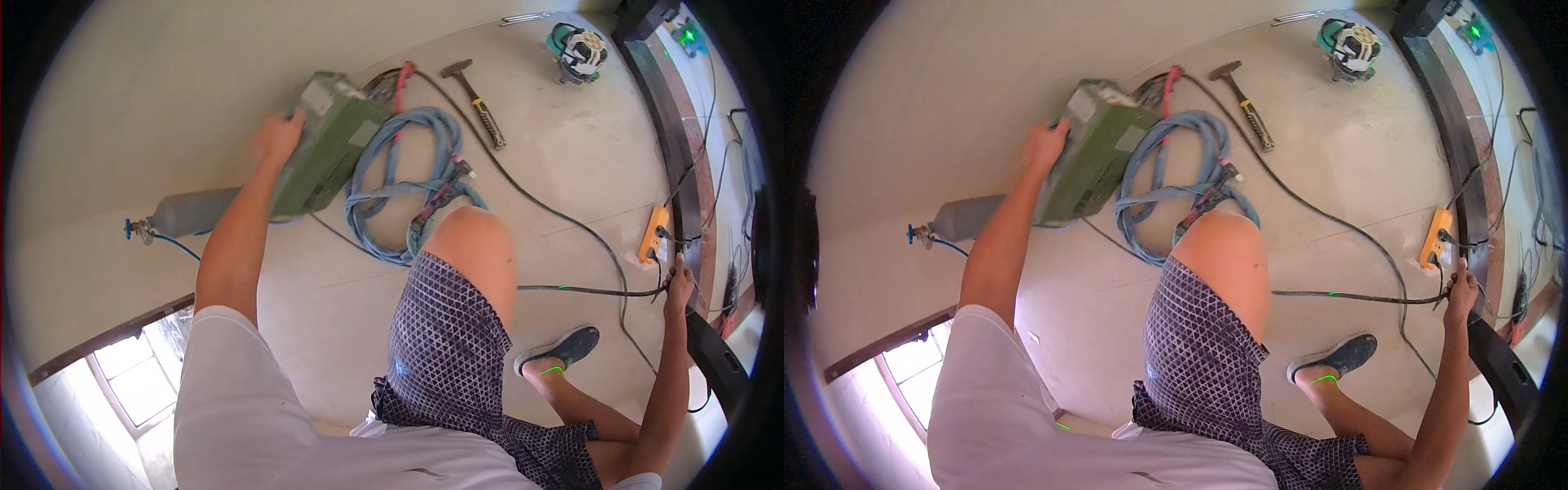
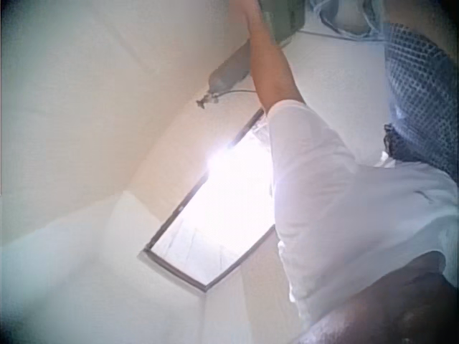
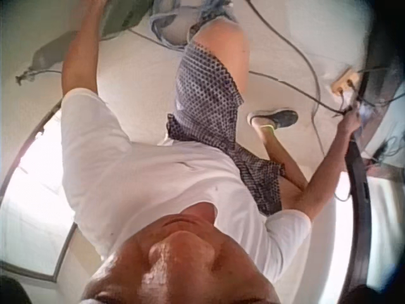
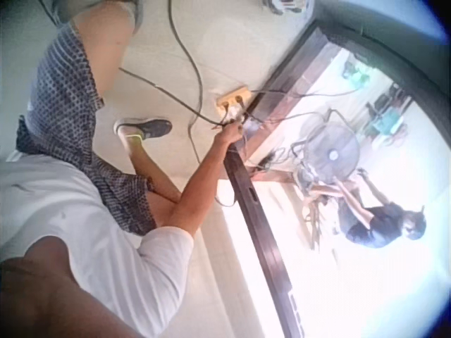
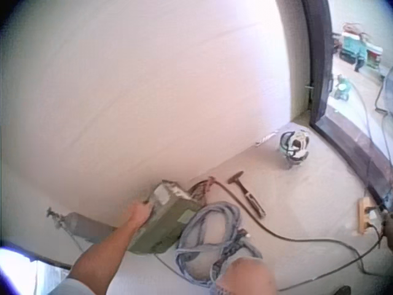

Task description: The person uses a hammer to knock on a door frame, then prepares a welding machine by untangling hoses and cables, connecting an electrical plug to a power strip, opening a gas cylinder valve, and assembling a welding torch.

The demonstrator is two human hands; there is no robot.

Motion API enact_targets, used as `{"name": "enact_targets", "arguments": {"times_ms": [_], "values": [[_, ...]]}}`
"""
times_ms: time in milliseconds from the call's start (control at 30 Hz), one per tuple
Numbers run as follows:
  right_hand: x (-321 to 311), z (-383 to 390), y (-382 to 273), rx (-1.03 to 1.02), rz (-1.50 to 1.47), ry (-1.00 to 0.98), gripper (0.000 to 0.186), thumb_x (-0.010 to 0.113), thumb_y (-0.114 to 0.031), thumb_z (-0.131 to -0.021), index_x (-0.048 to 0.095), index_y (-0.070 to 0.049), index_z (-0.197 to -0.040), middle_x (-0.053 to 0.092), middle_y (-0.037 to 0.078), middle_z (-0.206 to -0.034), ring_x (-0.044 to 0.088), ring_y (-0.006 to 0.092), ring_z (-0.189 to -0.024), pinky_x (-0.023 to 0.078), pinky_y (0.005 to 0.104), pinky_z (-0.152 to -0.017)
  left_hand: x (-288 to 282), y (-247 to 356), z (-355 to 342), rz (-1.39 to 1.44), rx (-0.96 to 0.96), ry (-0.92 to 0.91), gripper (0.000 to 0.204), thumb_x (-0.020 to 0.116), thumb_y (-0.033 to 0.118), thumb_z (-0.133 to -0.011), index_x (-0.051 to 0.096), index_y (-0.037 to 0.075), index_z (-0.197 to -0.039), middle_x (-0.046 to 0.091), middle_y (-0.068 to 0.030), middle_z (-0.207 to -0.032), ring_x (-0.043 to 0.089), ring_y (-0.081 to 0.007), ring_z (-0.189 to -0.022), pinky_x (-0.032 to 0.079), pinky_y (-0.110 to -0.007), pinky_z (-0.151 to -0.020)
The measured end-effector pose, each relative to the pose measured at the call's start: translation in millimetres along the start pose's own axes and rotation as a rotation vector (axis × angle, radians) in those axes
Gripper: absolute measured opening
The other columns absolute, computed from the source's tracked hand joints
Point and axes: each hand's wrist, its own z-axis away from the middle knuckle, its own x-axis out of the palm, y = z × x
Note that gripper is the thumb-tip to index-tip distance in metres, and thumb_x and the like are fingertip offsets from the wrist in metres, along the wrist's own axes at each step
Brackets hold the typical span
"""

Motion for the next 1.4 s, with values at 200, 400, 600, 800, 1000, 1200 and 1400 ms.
{"name": "enact_targets", "arguments": {"times_ms": [200, 400, 600, 800, 1000, 1200, 1400], "values": [[-25, 2, -12, 0.240, 0.415, -0.214, 0.043, 0.071, -0.047, -0.101, 0.076, -0.004, -0.098, 0.061, 0.001, -0.075, 0.056, 0.0140, -0.060, 0.048, 0.0330, -0.058, -9, 117, -12, 0.090, 0.193, -0.089, 0.064, 0.064, 0.062, -0.091, 0.081, 0.004, -0.114, 0.077, -0.0261, -0.111, 0.074, -0.0435, -0.109, 0.057, -0.052, -0.093], [8, -2, -42, 0.044, 0.588, -0.039, 0.043, 0.082, -0.035, -0.094, 0.071, 0.000, -0.073, 0.066, 0.008, -0.065, 0.067, 0.0185, -0.059, 0.056, 0.0390, -0.059, 47, 83, -40, 0.061, 0.290, 0.101, 0.073, 0.058, 0.066, -0.098, 0.075, 0.000, -0.120, 0.074, -0.0281, -0.117, 0.069, -0.0484, -0.111, 0.054, -0.055, -0.094], [11, -50, -10, -0.151, 0.884, 0.080, 0.046, 0.088, -0.039, -0.083, 0.076, 0.006, -0.078, 0.076, 0.018, -0.072, 0.077, 0.0287, -0.070, 0.061, 0.0407, -0.072, 74, 67, -80, -0.027, 0.274, 0.191, 0.074, 0.056, 0.068, -0.100, 0.072, 0.002, -0.129, 0.073, -0.0251, -0.124, 0.068, -0.0464, -0.116, 0.053, -0.053, -0.097], [30, -71, -20, 0.005, 0.873, -0.072, 0.049, 0.089, -0.037, -0.080, 0.073, 0.009, -0.083, 0.077, 0.026, -0.084, 0.079, 0.0357, -0.081, 0.063, 0.0432, -0.076, 78, 59, -76, -0.036, 0.287, 0.212, 0.073, 0.054, 0.067, -0.101, 0.072, 0.001, -0.128, 0.074, -0.0246, -0.121, 0.069, -0.0463, -0.112, 0.053, -0.051, -0.096], [41, -81, -27, 0.054, 0.948, -0.185, 0.046, 0.085, -0.036, -0.081, 0.075, 0.008, -0.090, 0.077, 0.026, -0.091, 0.078, 0.0389, -0.092, 0.063, 0.0440, -0.083, 57, 73, -61, -0.007, 0.258, 0.107, 0.073, 0.053, 0.067, -0.102, 0.075, 0.001, -0.124, 0.075, -0.0250, -0.118, 0.070, -0.0451, -0.111, 0.052, -0.051, -0.094], [47, -104, -8, -0.184, 1.280, -0.206, 0.047, 0.080, -0.044, -0.083, 0.077, 0.003, -0.084, 0.076, 0.023, -0.087, 0.077, 0.0379, -0.086, 0.062, 0.0438, -0.080, 56, 76, -55, 0.012, 0.255, 0.109, 0.073, 0.053, 0.065, -0.103, 0.075, -0.001, -0.124, 0.075, -0.0261, -0.119, 0.069, -0.0456, -0.111, 0.052, -0.050, -0.094], [58, -111, -17, -0.285, 1.397, -0.290, 0.049, 0.080, -0.049, -0.086, 0.076, 0.000, -0.083, 0.075, 0.024, -0.084, 0.076, 0.0394, -0.084, 0.061, 0.0452, -0.077, 46, 69, -56, -0.020, 0.284, 0.118, 0.072, 0.054, 0.064, -0.102, 0.076, -0.001, -0.123, 0.074, -0.0272, -0.118, 0.069, -0.0456, -0.111, 0.052, -0.050, -0.094]]}}
